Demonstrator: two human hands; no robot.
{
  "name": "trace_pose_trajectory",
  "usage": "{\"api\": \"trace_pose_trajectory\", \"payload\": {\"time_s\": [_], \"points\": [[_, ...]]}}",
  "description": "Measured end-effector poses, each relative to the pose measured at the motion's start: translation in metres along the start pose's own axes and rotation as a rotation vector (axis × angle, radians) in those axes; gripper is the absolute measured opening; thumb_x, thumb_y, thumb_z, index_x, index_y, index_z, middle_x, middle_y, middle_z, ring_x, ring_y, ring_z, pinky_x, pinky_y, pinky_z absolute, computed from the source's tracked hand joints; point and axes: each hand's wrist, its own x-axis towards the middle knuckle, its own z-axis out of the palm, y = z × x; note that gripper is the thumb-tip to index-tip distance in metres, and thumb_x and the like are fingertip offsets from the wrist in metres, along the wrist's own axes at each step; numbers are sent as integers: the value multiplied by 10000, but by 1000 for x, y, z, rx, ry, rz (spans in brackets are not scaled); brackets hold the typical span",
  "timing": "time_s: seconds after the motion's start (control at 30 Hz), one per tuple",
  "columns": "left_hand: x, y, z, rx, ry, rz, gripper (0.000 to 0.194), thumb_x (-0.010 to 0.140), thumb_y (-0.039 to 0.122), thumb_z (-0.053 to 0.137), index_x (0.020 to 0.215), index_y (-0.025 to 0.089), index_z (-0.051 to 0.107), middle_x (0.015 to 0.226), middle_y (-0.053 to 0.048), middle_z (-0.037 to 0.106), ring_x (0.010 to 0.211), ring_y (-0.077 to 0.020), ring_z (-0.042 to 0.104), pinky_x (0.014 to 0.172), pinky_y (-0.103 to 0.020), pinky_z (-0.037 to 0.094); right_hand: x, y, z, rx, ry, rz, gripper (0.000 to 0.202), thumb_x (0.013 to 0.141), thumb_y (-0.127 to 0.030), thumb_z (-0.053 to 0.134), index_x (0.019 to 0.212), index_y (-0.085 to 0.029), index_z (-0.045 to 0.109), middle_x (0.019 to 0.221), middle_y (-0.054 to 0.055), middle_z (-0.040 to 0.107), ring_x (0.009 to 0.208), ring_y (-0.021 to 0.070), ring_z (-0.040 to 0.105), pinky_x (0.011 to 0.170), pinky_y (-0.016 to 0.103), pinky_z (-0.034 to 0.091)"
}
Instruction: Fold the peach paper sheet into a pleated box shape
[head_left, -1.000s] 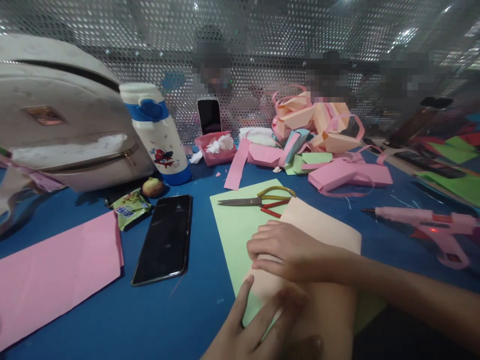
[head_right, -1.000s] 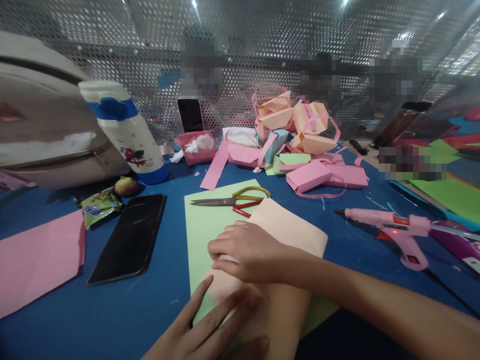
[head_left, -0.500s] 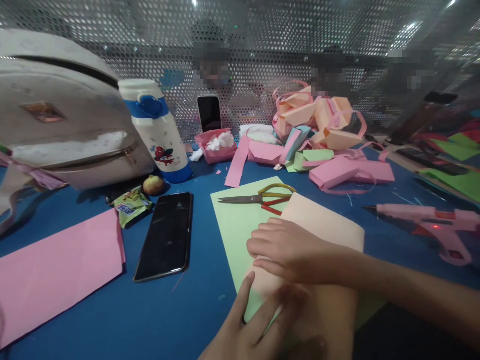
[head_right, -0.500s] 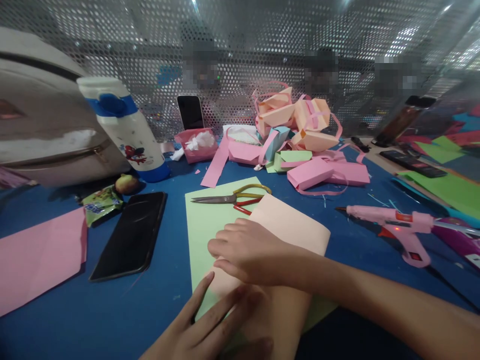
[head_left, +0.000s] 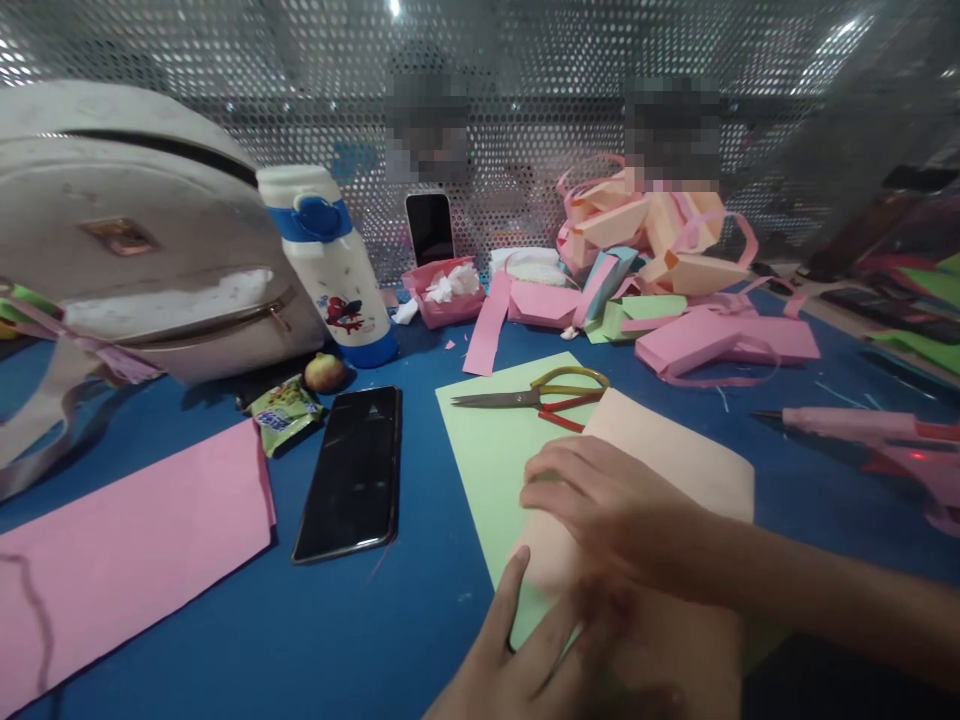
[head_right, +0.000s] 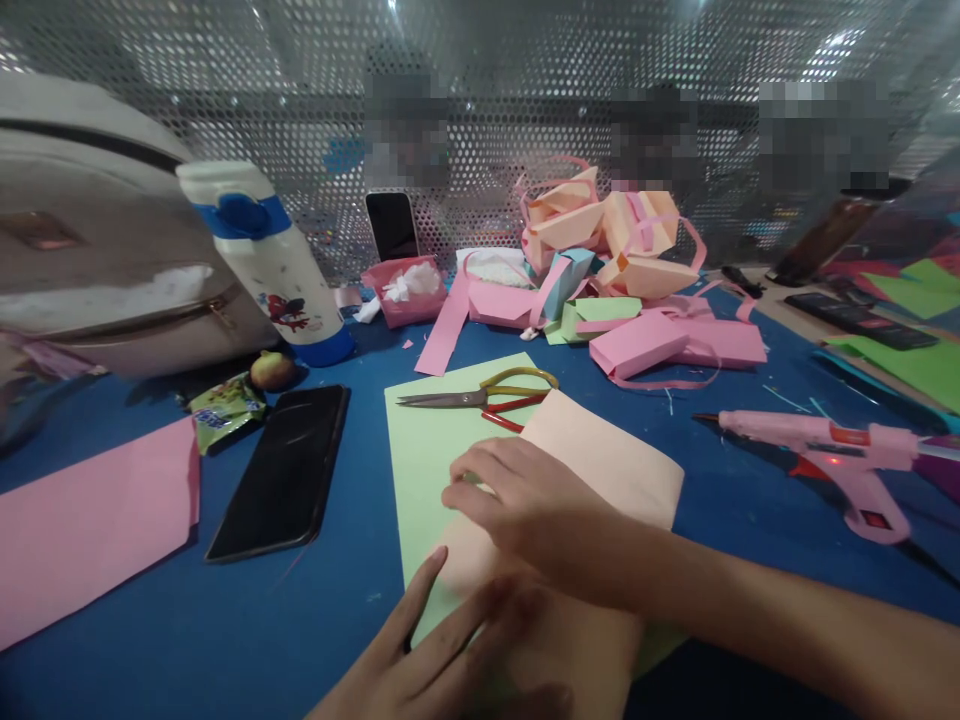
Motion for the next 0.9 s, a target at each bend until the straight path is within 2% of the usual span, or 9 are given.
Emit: {"api": "trace_pose_trajectory", "payload": {"time_s": [0.07, 0.17, 0.27, 0.33, 0.4, 0.57, 0.73, 0.9], "points": [[-3, 2, 4, 46, -27, 4, 456, 1015, 135, 358, 1436, 275, 460, 1468, -24, 495, 1397, -232, 392, 1133, -566, 305, -6, -1, 3, 65, 10, -15, 310, 888, -91, 471, 1178, -149, 565, 1240, 128, 578, 1156, 245, 496, 975, 403, 430], [-4, 1, 11, 136, -59, -1, 447, 996, 105, 362, 1396, 233, 516, 1506, 15, 449, 1450, -231, 290, 1166, -541, 252, -12, 0, 6, 159, -14, 47, 414, 871, -101, 497, 1278, -173, 505, 1323, 117, 552, 1261, 224, 454, 1045, 398, 406], [-3, -3, 12, 183, -42, 24, 412, 1006, 163, 380, 1379, 240, 538, 1506, 40, 449, 1458, -221, 273, 1159, -459, 337, -13, 2, 2, 251, -22, 79, 492, 828, -81, 521, 1306, -189, 477, 1322, 116, 543, 1248, 218, 458, 1035, 395, 415], [-1, -6, 11, 166, -36, 55, 387, 1020, 233, 387, 1373, 253, 545, 1494, 37, 466, 1455, -214, 286, 1114, -406, 425, -13, 3, -2, 278, -8, 61, 432, 863, -113, 520, 1286, -198, 494, 1303, 114, 551, 1215, 224, 472, 1018, 408, 419], [0, -8, 8, 119, -39, 69, 369, 1022, 288, 408, 1355, 254, 562, 1491, 21, 473, 1454, -222, 288, 1079, -402, 471, -13, 4, -6, 288, -12, 30, 349, 922, -164, 486, 1266, -209, 522, 1283, 102, 570, 1195, 226, 481, 1018, 421, 408], [2, -5, 4, 8, -28, 6, 320, 1013, 246, 462, 1301, 222, 600, 1492, 4, 471, 1461, -228, 268, 1141, -479, 364, -12, 4, -10, 332, -70, -7, 316, 955, -194, 434, 1245, -190, 561, 1231, 83, 613, 1151, 220, 510, 1012, 403, 406], [1, -7, 6, 94, -35, 63, 375, 1042, 252, 361, 1345, 178, 569, 1491, -10, 475, 1438, -209, 322, 1034, -293, 505, -12, 3, -8, 349, -68, 15, 316, 923, -149, 478, 1218, -186, 584, 1200, 78, 635, 1123, 209, 532, 996, 389, 429], [0, -8, 6, 105, -33, 61, 384, 1035, 262, 384, 1365, 162, 552, 1512, -25, 446, 1427, -209, 344, 1011, -271, 514, -13, 3, -6, 346, -76, 25, 347, 876, -120, 522, 1209, -191, 588, 1216, 76, 631, 1131, 208, 536, 1003, 381, 430]]}}
